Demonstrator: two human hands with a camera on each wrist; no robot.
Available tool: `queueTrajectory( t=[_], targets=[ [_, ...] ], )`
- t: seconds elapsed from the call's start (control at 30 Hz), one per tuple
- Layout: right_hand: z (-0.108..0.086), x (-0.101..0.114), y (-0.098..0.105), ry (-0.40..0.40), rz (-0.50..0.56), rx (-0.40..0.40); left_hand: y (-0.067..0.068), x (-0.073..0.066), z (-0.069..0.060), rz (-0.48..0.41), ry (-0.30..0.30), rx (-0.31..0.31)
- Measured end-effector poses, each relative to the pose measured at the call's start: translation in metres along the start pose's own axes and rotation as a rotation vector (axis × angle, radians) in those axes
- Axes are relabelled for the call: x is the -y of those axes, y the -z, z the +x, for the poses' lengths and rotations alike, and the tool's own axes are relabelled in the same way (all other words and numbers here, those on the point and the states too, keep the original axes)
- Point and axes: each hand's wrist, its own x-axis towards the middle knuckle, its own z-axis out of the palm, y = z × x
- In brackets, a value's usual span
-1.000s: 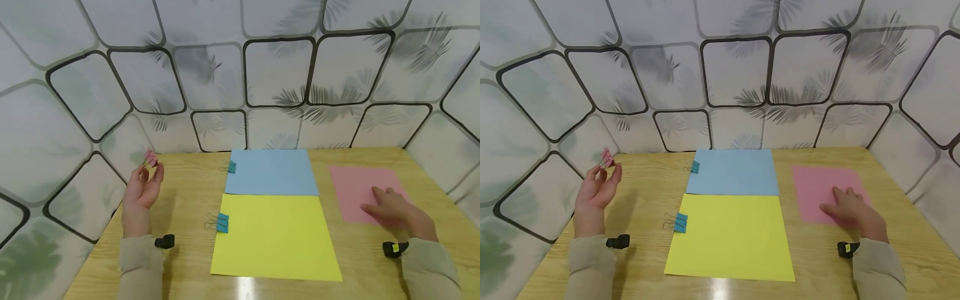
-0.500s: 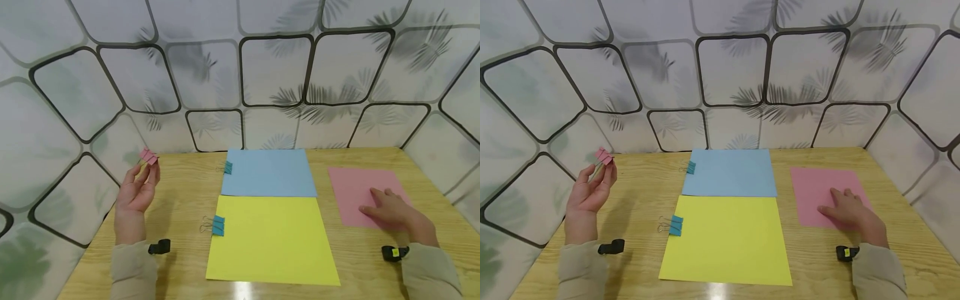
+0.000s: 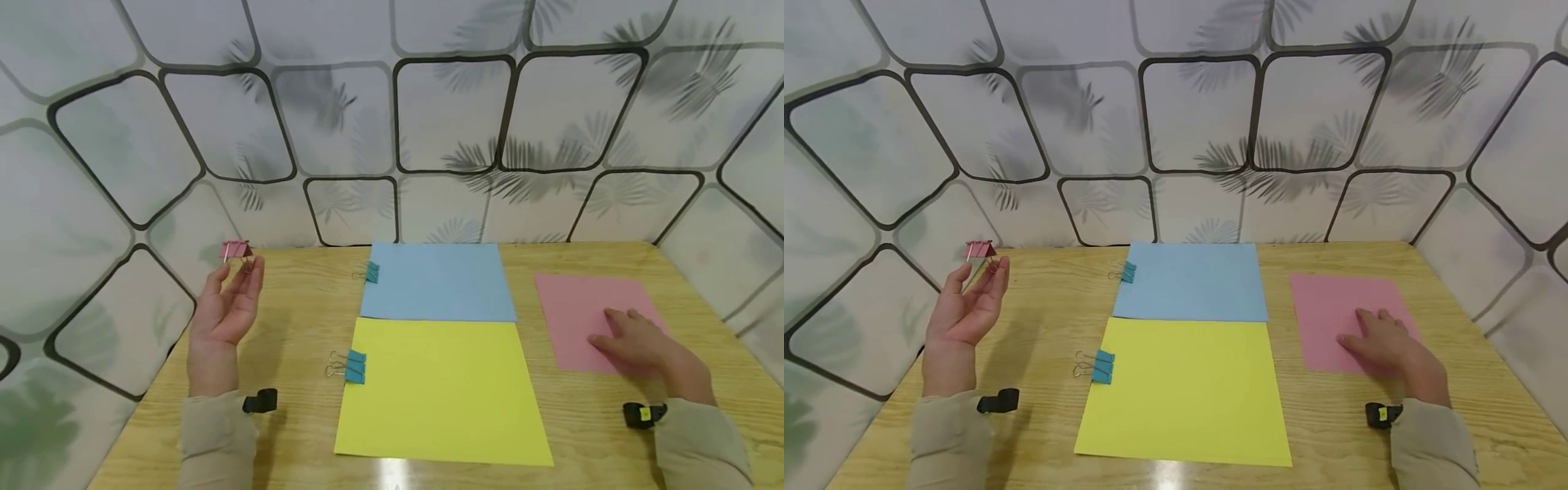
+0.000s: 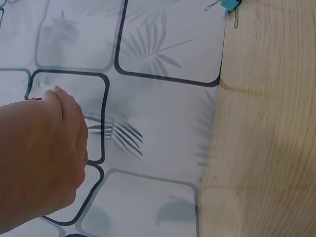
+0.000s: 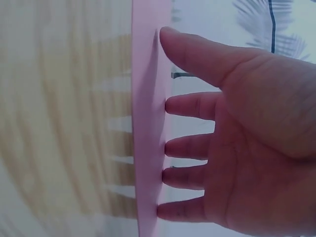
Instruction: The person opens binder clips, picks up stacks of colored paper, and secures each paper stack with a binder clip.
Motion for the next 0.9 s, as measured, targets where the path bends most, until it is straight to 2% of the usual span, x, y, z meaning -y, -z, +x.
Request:
queueTrajectory(
  t=[0.17,0.27,0.5,0.7,0.77,0.9],
  targets=[
    [-0.002,-0.004,0.004,0.014,0.022,-0.016,-0.001,0.001,0.001,0.021,0.003,0.003],
    [-0.004,-0.008,0.01,-0.025,0.041,-0.016,-0.001,0.002,0.0,0.055,0.006,0.002],
    [-0.016,-0.014,0.024,-0.187,0.028,0.026,-0.002,0.003,-0.001,0.097,0.005,0.008],
    [-0.021,-0.013,0.027,-0.333,0.05,0.102,-0.002,0.0,-0.003,0.102,0.015,0.011],
    [-0.021,-0.014,0.026,-0.345,0.054,0.118,-0.001,-0.001,-0.003,0.099,0.017,0.01],
    [-0.022,-0.016,0.026,-0.318,0.036,0.12,0.0,-0.002,-0.004,0.089,0.022,0.007]
  ],
)
